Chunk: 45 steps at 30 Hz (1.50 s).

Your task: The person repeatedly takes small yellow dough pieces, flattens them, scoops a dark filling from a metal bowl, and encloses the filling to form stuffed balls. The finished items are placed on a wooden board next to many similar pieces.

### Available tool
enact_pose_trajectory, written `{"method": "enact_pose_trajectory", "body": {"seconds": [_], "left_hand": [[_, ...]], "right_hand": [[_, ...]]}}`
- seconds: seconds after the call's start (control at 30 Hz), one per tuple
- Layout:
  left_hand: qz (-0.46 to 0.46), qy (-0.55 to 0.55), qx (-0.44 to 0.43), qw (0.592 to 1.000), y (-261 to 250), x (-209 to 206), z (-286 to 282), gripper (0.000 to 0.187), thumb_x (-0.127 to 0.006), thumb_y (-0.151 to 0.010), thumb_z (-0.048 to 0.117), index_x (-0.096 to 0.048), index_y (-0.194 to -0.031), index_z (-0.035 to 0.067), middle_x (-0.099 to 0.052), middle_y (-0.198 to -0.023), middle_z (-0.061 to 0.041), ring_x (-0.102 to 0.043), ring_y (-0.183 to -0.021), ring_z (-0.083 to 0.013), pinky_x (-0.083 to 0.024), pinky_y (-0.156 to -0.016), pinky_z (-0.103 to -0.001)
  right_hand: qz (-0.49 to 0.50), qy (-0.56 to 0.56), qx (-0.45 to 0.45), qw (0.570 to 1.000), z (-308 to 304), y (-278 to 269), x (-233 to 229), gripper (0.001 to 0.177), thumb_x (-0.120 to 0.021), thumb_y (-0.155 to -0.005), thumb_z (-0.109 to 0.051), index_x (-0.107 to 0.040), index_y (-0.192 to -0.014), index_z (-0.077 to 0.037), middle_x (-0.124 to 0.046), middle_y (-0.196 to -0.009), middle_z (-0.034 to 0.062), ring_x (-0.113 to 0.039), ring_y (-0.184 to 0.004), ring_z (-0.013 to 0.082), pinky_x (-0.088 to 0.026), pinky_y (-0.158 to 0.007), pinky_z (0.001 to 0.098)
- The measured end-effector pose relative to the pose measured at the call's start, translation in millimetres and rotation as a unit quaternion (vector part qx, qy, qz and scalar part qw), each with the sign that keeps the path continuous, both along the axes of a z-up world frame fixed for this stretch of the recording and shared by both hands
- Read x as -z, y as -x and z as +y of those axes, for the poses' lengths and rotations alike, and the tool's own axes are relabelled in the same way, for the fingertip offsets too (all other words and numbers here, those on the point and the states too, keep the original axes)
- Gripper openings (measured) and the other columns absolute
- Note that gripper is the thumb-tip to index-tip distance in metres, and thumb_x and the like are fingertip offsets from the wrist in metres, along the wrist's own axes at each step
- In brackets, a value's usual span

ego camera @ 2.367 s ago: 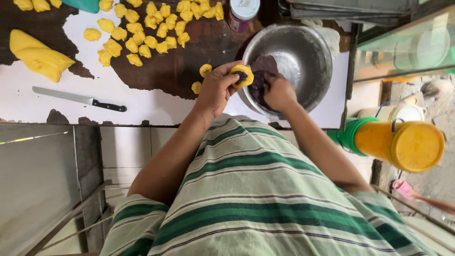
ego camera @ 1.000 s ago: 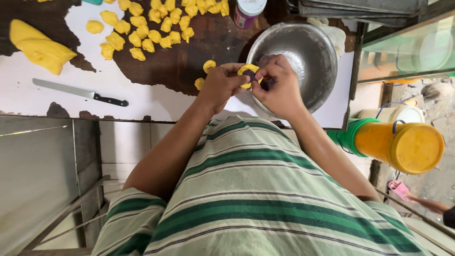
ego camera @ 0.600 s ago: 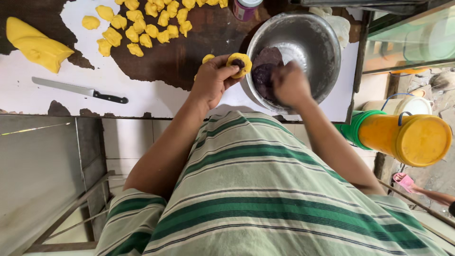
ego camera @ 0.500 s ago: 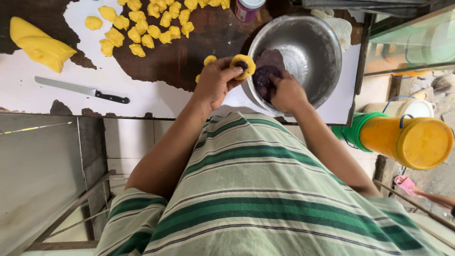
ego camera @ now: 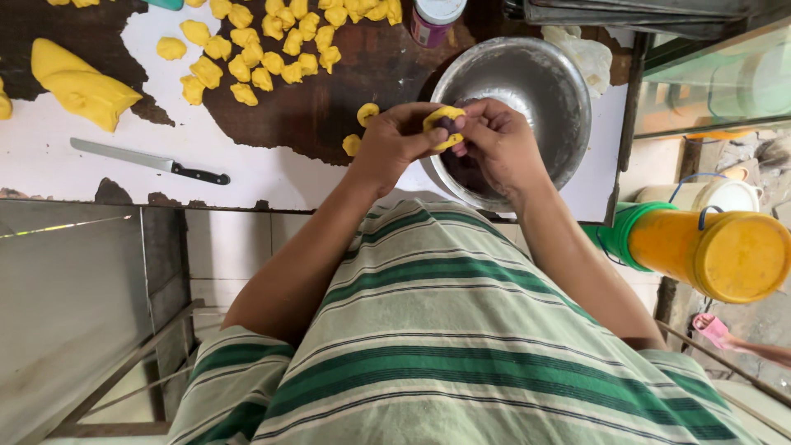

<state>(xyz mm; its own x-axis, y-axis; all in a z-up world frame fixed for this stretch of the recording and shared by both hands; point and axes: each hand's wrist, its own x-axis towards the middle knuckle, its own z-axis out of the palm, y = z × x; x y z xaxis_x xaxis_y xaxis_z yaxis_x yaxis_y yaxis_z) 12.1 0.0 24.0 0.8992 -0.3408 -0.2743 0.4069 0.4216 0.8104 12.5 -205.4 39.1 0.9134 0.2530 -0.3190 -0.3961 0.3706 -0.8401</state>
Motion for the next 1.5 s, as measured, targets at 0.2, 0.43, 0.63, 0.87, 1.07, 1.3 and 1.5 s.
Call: {"method": "enact_pose_trajectory", "body": {"seconds": [0.2, 0.43, 0.63, 0.87, 1.07, 1.3, 1.5], "left_hand": [[0.060, -0.042, -0.093, 0.993, -2, 10, 6, 0.031, -0.075, -0.091, 0.006, -0.070, -0.121, 0.001, -0.075, -0.101, -0.008, -0.073, -0.088, -0.0143, -0.062, -0.076, -0.027], [0.091, -0.007, -0.071, 0.993, 9, 24, 17, 0.029, -0.073, -0.091, 0.003, -0.071, -0.120, -0.001, -0.072, -0.092, -0.006, -0.067, -0.074, -0.0121, -0.054, -0.063, -0.024], [0.047, -0.044, -0.056, 0.996, 22, 38, 35, 0.023, -0.074, -0.088, 0.001, -0.072, -0.111, -0.003, -0.070, -0.086, -0.006, -0.063, -0.069, -0.0116, -0.051, -0.060, -0.024], [0.145, 0.124, -0.120, 0.974, 47, 58, 50, 0.024, -0.074, -0.095, -0.001, -0.058, -0.113, 0.001, -0.066, -0.098, -0.008, -0.065, -0.080, -0.0152, -0.054, -0.072, -0.027], [0.154, 0.156, -0.109, 0.970, 65, 47, 70, 0.031, -0.065, -0.089, -0.004, -0.063, -0.121, -0.004, -0.071, -0.116, -0.010, -0.073, -0.101, -0.0182, -0.060, -0.094, -0.030], [-0.057, -0.253, -0.089, 0.962, 76, 29, 84, 0.022, -0.074, -0.090, 0.002, -0.073, -0.112, 0.001, -0.077, -0.095, -0.011, -0.072, -0.083, -0.0158, -0.055, -0.074, -0.027], [-0.155, -0.306, -0.155, 0.927, 80, 42, 79, 0.027, -0.072, -0.085, 0.001, -0.069, -0.112, 0.005, -0.074, -0.104, -0.011, -0.076, -0.092, -0.0173, -0.062, -0.080, -0.030]], "right_hand": [[-0.223, 0.216, -0.017, 0.950, 20, 25, -22, 0.026, -0.068, -0.100, 0.000, -0.067, -0.126, 0.003, -0.066, -0.110, 0.0105, -0.062, -0.092, 0.0139, -0.053, -0.083, 0.0257], [-0.398, 0.455, 0.008, 0.797, 45, 30, -50, 0.017, -0.077, -0.093, 0.002, -0.073, -0.107, -0.007, -0.067, -0.094, 0.0097, -0.066, -0.080, 0.0185, -0.053, -0.073, 0.0291], [-0.347, 0.453, -0.048, 0.819, 61, 34, -49, 0.013, -0.078, -0.093, -0.001, -0.074, -0.105, -0.004, -0.067, -0.091, 0.0098, -0.067, -0.077, 0.0218, -0.054, -0.070, 0.0323], [-0.421, 0.414, -0.130, 0.796, 72, 46, -35, 0.028, -0.077, -0.087, 0.001, -0.070, -0.114, 0.000, -0.067, -0.106, 0.0166, -0.069, -0.093, 0.0278, -0.057, -0.080, 0.0353], [-0.399, 0.437, -0.113, 0.798, 78, 29, -12, 0.018, -0.077, -0.089, 0.003, -0.071, -0.105, -0.004, -0.069, -0.101, 0.0140, -0.071, -0.085, 0.0269, -0.058, -0.073, 0.0330], [-0.346, 0.413, -0.181, 0.823, 94, 28, 4, 0.024, -0.075, -0.085, 0.003, -0.066, -0.107, -0.001, -0.068, -0.096, 0.0141, -0.072, -0.082, 0.0273, -0.058, -0.072, 0.0343], [-0.394, 0.447, -0.172, 0.785, 111, 26, 41, 0.011, -0.078, -0.082, -0.001, -0.070, -0.089, -0.001, -0.071, -0.090, 0.0174, -0.071, -0.079, 0.0340, -0.058, -0.070, 0.0401]]}}
